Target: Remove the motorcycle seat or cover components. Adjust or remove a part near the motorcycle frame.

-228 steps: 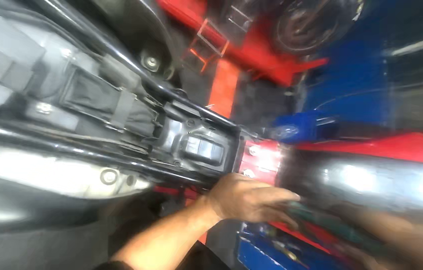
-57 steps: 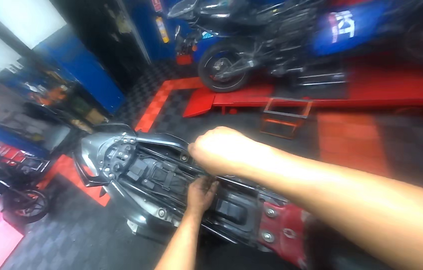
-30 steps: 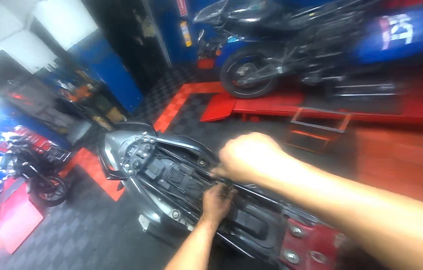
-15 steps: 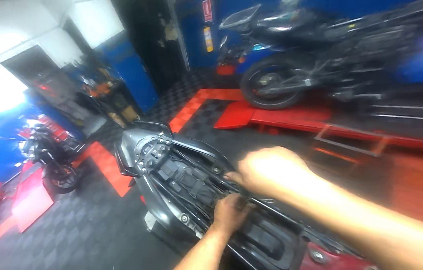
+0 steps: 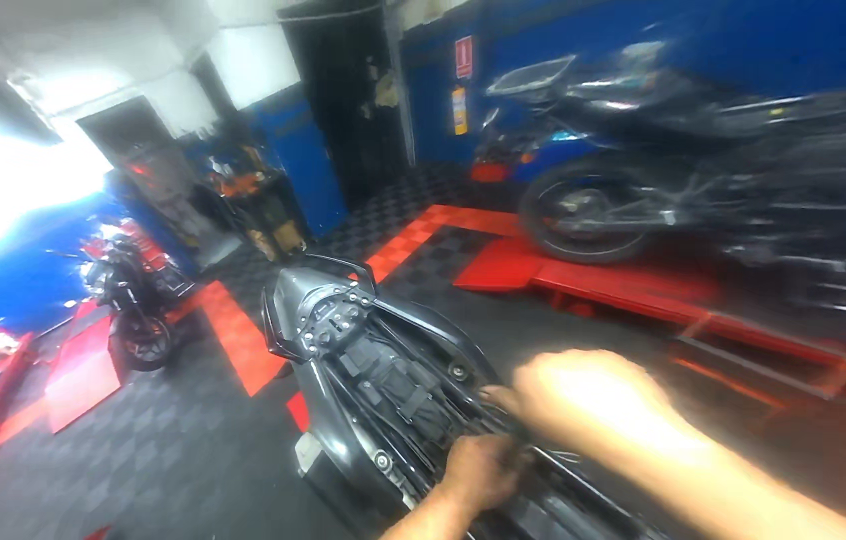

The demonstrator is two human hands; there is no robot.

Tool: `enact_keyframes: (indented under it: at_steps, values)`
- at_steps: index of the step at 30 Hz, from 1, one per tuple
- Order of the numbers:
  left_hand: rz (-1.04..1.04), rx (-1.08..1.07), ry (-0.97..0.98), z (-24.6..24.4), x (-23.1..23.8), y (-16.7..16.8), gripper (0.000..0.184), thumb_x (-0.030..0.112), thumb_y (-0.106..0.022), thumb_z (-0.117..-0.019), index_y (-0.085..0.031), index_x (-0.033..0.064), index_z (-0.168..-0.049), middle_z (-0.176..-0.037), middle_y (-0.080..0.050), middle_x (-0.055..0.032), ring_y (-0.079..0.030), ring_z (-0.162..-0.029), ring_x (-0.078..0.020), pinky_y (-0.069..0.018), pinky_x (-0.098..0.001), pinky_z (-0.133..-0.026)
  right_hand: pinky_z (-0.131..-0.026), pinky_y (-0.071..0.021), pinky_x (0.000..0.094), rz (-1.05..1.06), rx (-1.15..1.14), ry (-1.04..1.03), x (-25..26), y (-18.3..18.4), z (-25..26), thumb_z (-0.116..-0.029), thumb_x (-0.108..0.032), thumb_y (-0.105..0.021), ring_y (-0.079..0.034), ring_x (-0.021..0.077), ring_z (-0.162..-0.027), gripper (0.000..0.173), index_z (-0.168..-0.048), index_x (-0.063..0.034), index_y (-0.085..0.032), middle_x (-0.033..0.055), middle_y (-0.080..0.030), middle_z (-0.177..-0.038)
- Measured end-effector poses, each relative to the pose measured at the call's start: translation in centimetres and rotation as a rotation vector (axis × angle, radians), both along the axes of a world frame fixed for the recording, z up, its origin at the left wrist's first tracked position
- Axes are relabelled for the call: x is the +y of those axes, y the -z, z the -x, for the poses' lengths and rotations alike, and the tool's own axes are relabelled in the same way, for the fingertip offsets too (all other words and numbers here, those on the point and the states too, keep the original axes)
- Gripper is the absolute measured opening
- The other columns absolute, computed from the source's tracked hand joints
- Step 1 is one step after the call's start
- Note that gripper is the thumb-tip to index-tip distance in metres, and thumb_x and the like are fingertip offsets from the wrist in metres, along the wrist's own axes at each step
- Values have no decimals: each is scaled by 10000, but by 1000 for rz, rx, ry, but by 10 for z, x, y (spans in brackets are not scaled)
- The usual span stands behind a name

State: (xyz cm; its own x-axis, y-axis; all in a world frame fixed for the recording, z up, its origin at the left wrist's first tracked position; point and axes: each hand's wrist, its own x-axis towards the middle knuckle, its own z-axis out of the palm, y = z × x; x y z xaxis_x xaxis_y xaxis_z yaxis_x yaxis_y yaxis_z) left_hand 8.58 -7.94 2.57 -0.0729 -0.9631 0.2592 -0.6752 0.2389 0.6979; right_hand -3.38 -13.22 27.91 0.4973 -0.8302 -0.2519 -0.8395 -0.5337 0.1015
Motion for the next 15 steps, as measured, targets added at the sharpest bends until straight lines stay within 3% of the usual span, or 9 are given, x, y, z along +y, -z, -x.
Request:
enact_keyframes:
  at_steps: [2,3,5,6,7,9,12,15]
  values:
    - [-10,-2,0,0,0,-1,316,308,-598,-1028,-747,30,-1021,-926,-761,-122,-747,-872,-248,-599,-483,-838,-709,-542,512,8,5,-43,-1,-1,2,-948,-788,-383,-716,313,-888,725,-859,-142,-700,105,-707,-848]
    - [-21,-1,2,-1,0,-2,319,310,-593,-1031,-746,30,-1033,-938,-762,-123,-747,-880,-250,-598,-486,-844,-714,-544,517,6,-9,-104,-2,-1,4,-963,-734,-453,-717,322,-888,643,-917,-145,-707,108,-716,-876]
    - [-36,1,9,-2,0,-4,320,301,-590,-1034,-741,20,-1041,-952,-762,-136,-749,-893,-266,-595,-503,-853,-755,-567,536,-48,-10,-283,-4,0,9,-996,-441,-609,-707,347,-948,328,-1175,-172,-664,123,-701,-1046]
    - [-35,3,18,-2,1,-4,320,298,-588,-1034,-738,16,-1036,-948,-759,-141,-747,-890,-273,-593,-511,-850,-776,-569,550,-87,4,-328,-3,-2,10,-984,-286,-636,-698,363,-979,288,-1248,-172,-647,139,-687,-1116]
    - [-26,2,27,-2,1,-5,317,296,-589,-1033,-740,17,-1037,-946,-760,-140,-748,-890,-274,-594,-514,-848,-773,-566,550,-97,23,-332,0,-3,9,-966,-212,-634,-697,364,-978,266,-1227,-164,-653,140,-686,-1118]
    - [-20,-3,41,-2,1,-3,315,301,-589,-1032,-739,24,-1043,-947,-762,-134,-749,-892,-269,-595,-515,-845,-761,-553,543,-87,71,-231,5,-7,4,-1002,-329,-581,-708,355,-954,227,-1064,-136,-683,136,-715,-1003]
    - [-27,-13,54,-2,2,-4,325,310,-581,-1042,-739,26,-1063,-949,-762,-135,-748,-898,-273,-594,-516,-853,-728,-539,530,-3,93,-23,7,-4,-3,-974,-707,-416,-721,329,-911,659,-852,-125,-698,130,-720,-872]
    - [-55,-16,56,-2,2,-5,334,317,-568,-1047,-737,37,-1115,-987,-765,-138,-748,-931,-279,-588,-522,-875,-712,-542,519,44,66,-37,3,0,2,-929,-788,-433,-723,326,-886,714,-857,-131,-704,121,-719,-853]
